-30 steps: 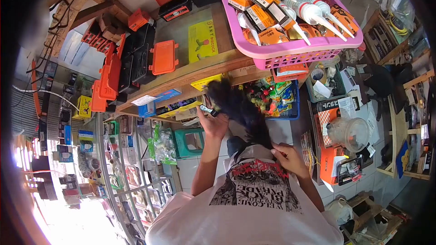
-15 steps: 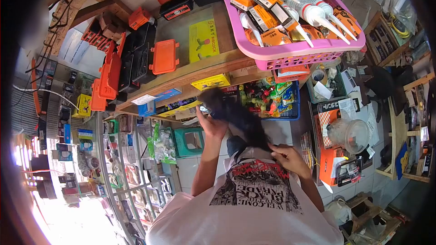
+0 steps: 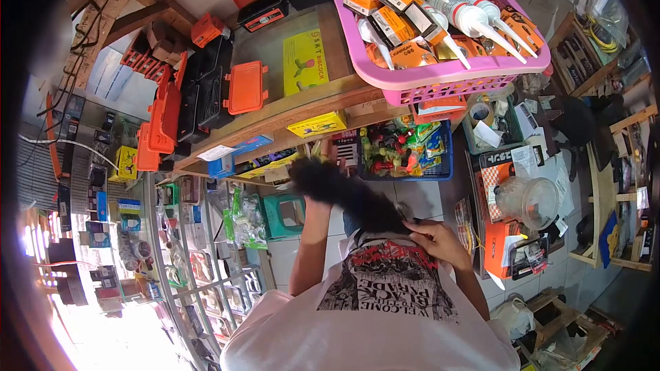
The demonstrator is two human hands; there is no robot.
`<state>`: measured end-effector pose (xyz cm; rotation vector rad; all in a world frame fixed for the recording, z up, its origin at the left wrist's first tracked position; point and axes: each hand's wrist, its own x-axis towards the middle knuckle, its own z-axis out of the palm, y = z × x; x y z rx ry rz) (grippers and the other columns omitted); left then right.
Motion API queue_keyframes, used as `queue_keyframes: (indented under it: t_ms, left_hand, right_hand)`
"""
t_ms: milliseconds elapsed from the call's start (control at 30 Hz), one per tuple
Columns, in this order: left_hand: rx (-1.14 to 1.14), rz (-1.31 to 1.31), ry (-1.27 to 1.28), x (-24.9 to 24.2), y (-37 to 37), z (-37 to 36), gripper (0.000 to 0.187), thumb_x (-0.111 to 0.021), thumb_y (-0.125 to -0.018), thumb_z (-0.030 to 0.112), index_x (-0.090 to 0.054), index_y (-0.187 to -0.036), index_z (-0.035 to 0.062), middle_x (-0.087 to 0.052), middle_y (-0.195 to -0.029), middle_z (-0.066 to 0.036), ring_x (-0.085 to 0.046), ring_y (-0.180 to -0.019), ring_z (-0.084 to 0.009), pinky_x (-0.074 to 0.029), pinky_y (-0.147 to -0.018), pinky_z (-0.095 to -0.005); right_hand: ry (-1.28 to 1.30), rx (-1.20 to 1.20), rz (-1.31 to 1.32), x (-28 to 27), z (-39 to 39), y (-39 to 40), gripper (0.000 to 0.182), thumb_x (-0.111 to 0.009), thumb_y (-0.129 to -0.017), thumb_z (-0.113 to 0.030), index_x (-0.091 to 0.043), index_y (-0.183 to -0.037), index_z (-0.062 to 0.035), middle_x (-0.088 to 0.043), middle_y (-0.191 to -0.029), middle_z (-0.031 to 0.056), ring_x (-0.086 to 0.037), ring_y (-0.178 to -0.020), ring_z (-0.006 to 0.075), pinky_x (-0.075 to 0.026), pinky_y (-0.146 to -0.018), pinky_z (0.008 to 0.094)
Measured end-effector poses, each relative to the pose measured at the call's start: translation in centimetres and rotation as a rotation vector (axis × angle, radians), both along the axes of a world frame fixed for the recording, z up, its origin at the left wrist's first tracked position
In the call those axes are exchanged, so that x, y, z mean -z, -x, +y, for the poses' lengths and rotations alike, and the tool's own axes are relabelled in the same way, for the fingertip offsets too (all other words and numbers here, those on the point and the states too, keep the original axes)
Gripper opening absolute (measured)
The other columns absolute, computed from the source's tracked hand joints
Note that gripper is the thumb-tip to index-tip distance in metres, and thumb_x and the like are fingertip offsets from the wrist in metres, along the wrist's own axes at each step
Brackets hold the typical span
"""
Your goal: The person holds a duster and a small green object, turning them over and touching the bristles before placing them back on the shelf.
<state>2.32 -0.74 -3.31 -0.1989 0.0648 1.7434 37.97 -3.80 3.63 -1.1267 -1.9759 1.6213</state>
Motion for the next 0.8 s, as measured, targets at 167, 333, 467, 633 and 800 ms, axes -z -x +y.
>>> queue_keyframes:
  t_ms: [167,333,467,633,800]
  left_hand:
    - [-0.049,0.382,0.138,-3.5,-0.9,-0.4,0.071,-0.033,-0.102,0.061,-0.043,-0.152,0.0116,-0.046,-0.155,-0.009,-0.046,-0.139,-0.0257,-0.032,-0.12,-0.0451]
    - [-0.084,0.312,0.236,-5.5,-0.4,-0.4,0.079,-0.042,-0.096,0.068,-0.045,-0.15,0.0099,-0.051,-0.151,-0.011,-0.048,-0.138,-0.0311,-0.033,-0.116,-0.052]
    - [-0.071,0.331,-0.125,-1.3,1.8,-0.6,0.085,-0.044,-0.095,0.07,-0.042,-0.152,0.0065,-0.045,-0.155,-0.013,-0.04,-0.143,-0.0307,-0.029,-0.12,-0.0478]
    - [-0.055,0.369,-0.112,-1.4,2.0,-1.0,0.086,-0.043,-0.096,0.067,-0.037,-0.154,0.0031,-0.04,-0.159,-0.013,-0.036,-0.146,-0.0297,-0.023,-0.123,-0.0476]
    - [-0.1,0.104,0.279,-5.0,-0.3,-1.5,0.084,-0.045,-0.095,0.067,-0.045,-0.15,0.0034,-0.048,-0.153,-0.013,-0.041,-0.143,-0.0322,-0.024,-0.124,-0.0502]
  right_hand:
    - [-0.029,-0.013,0.032,0.8,0.0,-0.6,0.037,-0.068,-0.097,-0.017,-0.065,-0.132,-0.0081,-0.07,-0.1,0.0213,-0.064,-0.073,0.0193,-0.051,-0.072,0.0322]
    - [0.044,0.025,-0.042,-0.2,0.3,-0.7,0.038,-0.068,-0.097,-0.017,-0.065,-0.133,-0.0074,-0.071,-0.101,0.0215,-0.067,-0.079,0.02,-0.051,-0.075,0.0322]
    - [-0.008,-0.029,0.073,0.8,0.1,-1.1,0.037,-0.069,-0.097,-0.016,-0.065,-0.133,-0.0073,-0.07,-0.091,0.0178,-0.06,-0.073,0.0156,-0.05,-0.072,0.031]
    - [-0.114,-0.045,0.167,2.4,-0.6,-0.9,0.036,-0.069,-0.097,-0.014,-0.066,-0.132,-0.0071,-0.066,-0.084,0.0121,-0.045,-0.068,0.0101,-0.045,-0.065,0.0281]
    - [0.057,0.024,0.078,2.1,-0.6,-0.9,0.035,-0.069,-0.097,-0.015,-0.066,-0.132,-0.0064,-0.069,-0.088,0.0107,-0.049,-0.07,0.0087,-0.046,-0.065,0.0274]
